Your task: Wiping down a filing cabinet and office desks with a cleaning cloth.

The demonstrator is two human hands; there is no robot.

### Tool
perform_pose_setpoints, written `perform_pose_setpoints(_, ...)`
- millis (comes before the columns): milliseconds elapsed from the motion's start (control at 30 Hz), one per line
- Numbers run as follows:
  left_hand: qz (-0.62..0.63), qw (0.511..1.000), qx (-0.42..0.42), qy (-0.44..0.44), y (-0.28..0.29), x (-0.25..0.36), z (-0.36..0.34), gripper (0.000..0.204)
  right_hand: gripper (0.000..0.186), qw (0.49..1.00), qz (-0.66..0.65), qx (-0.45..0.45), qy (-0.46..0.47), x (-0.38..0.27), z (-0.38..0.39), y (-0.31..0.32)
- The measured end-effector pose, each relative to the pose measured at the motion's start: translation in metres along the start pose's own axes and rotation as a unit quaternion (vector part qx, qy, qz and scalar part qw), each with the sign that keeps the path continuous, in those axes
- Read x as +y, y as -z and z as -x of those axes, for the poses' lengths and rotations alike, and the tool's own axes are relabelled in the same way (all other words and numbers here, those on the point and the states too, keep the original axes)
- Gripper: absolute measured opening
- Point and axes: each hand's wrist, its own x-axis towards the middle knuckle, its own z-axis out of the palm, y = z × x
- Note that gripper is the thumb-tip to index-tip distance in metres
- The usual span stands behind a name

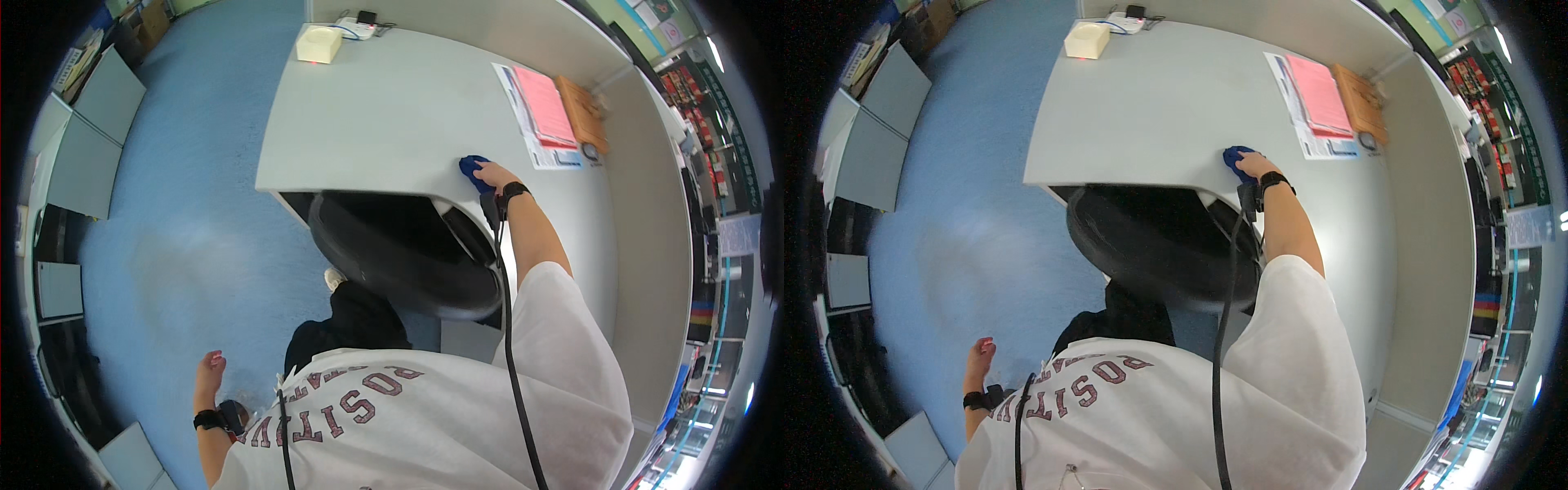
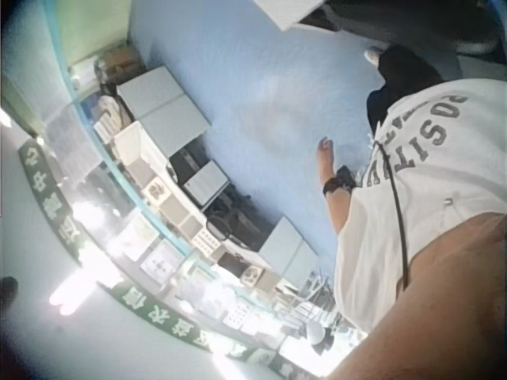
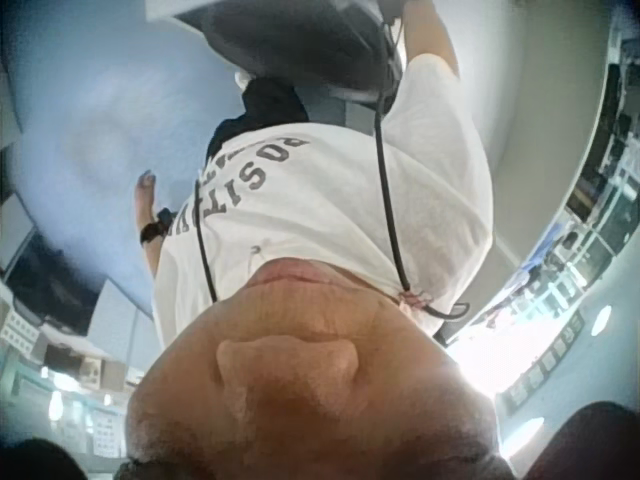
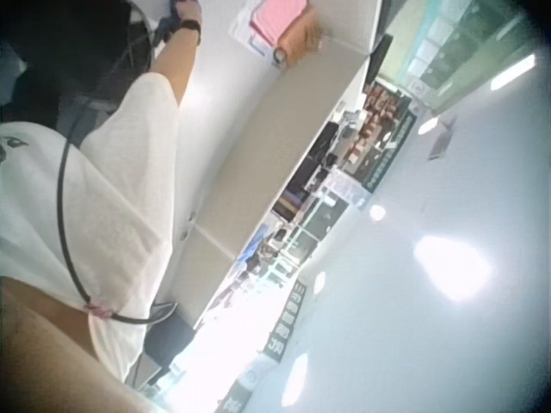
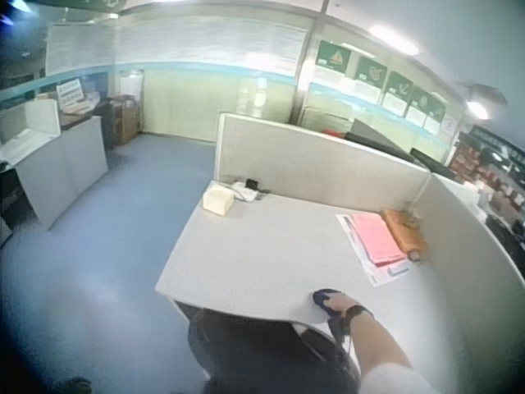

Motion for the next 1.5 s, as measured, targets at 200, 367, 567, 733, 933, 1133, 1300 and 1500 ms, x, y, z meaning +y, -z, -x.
perform_pose_setpoints(200, -0.014, 0.998, 0.027, 0.051, 0.031, -0.001, -0.017, 0.029, 0.052, 0.960, 0.162, 0.059, 0.221, -0.110, -0.128, -0.027)
perform_pose_setpoints(367, -0.003, 0.996, 0.040, 0.084, 0.044, 0.016, -0.026, 0.027, 0.048, 0.837, 0.432, 0.100, 0.321, -0.196, -0.223, -0.046)
perform_pose_setpoints(567, 0.080, 0.982, 0.055, 0.163, 0.049, -0.025, 0.000, 0.025, 0.050, 0.921, 0.221, 0.091, 0.307, -0.333, -0.163, -0.114)
perform_pose_setpoints(733, 0.055, 0.985, 0.020, 0.165, 0.076, -0.101, -0.019, 0.029, 0.044, 0.930, 0.164, 0.098, 0.315, -0.385, -0.125, -0.163)
perform_pose_setpoints(933, 0.029, 0.997, -0.033, 0.064, 0.146, -0.140, -0.138, 0.028, 0.043, 0.904, 0.185, 0.127, 0.363, -0.381, -0.044, -0.210)
perform_pose_setpoints(1133, -0.066, 0.996, -0.033, -0.056, 0.238, -0.105, -0.269, 0.027, 0.045, 0.909, 0.199, 0.203, 0.304, -0.355, 0.046, -0.272)
perform_pose_setpoints(1300, -0.062, 0.993, -0.023, -0.100, 0.279, -0.092, -0.332, 0.028, 0.052, 0.900, 0.225, 0.265, 0.263, -0.335, 0.095, -0.307)
perform_pose_setpoints(1500, -0.066, 0.994, -0.088, -0.004, 0.285, -0.134, -0.379, 0.030, 0.051, 0.922, 0.212, 0.231, 0.226, -0.361, 0.097, -0.303)
